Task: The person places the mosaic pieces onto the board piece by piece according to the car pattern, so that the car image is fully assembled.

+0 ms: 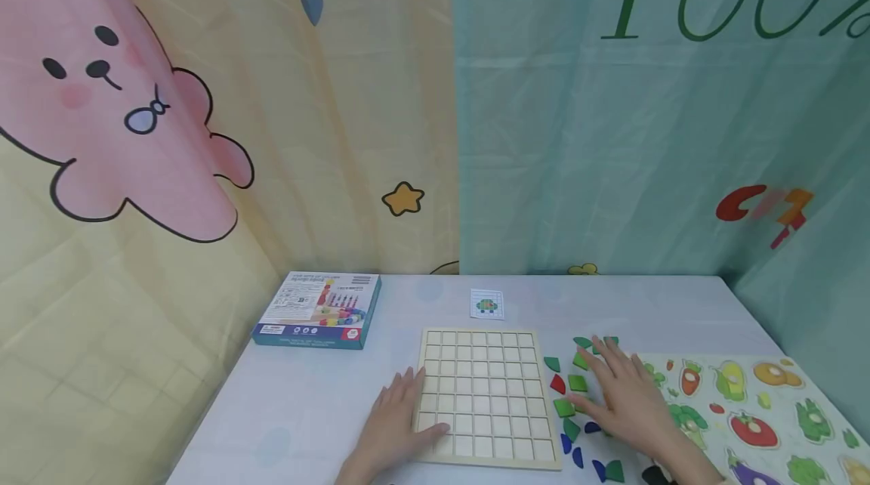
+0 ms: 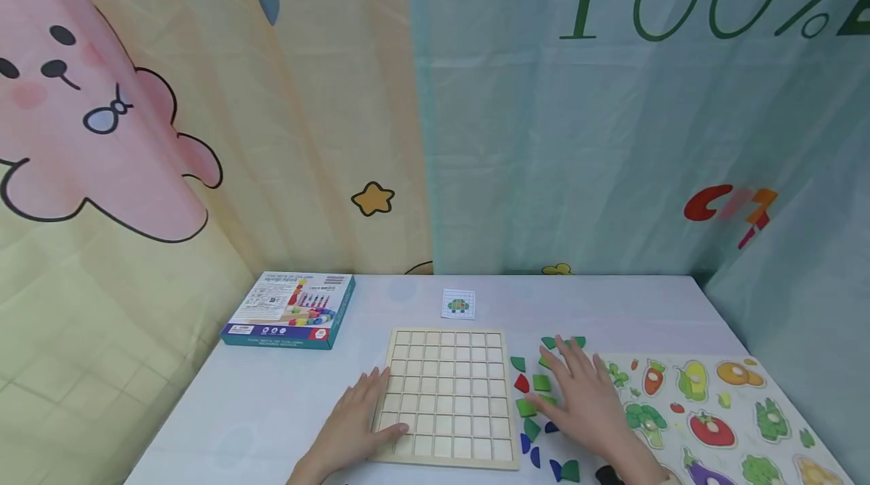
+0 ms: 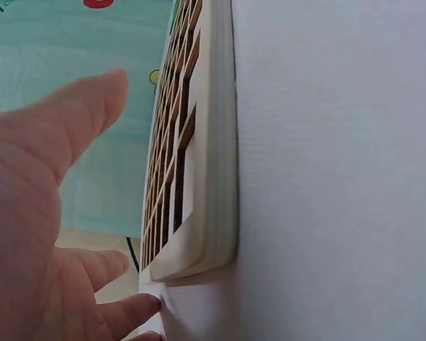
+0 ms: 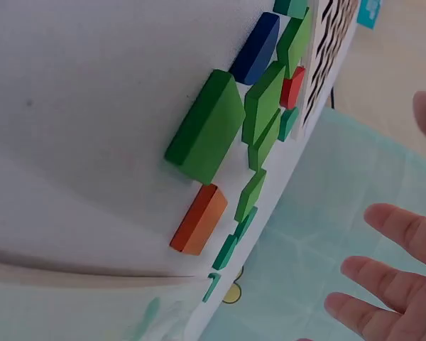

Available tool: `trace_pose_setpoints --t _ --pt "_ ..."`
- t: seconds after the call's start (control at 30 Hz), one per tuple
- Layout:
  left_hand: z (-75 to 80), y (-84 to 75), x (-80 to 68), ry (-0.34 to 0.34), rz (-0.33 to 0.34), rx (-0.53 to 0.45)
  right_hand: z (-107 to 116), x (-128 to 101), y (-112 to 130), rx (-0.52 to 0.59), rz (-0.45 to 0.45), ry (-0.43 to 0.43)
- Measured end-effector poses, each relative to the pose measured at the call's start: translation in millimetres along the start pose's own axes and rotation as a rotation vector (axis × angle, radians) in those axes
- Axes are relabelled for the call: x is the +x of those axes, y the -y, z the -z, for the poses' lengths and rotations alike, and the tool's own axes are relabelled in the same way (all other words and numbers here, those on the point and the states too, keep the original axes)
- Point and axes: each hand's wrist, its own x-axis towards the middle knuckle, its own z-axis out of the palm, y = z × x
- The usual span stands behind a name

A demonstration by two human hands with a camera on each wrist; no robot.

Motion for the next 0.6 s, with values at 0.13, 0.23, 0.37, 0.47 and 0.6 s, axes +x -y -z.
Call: trace_pose_setpoints --t 0.13,0.23,0.37,0.47,0.6 --pt "-5.6 3.7 -4.2 -0.020 0.009 -0.025 2 -3 -1 0.041 -0.043 -0.033" --pt "-8.2 8.0 -5.2 -0.044 -0.009 -0.024 4 -5 -2 0.064 -0.076 -0.035" --pt "-13.3 15.8 -4.8 -0.055 -0.034 -0.016 5 -5 -4 0.082 -0.117 -0.006" --pt "-19.4 21.3 -4.0 -0.059 -0.044 -0.011 4 -3 -5 0.090 -0.135 0.018" --pt "-25.4 24.0 -3.8 -0.064 -0.035 0.016 3 3 -8 0.108 -0.118 0.027"
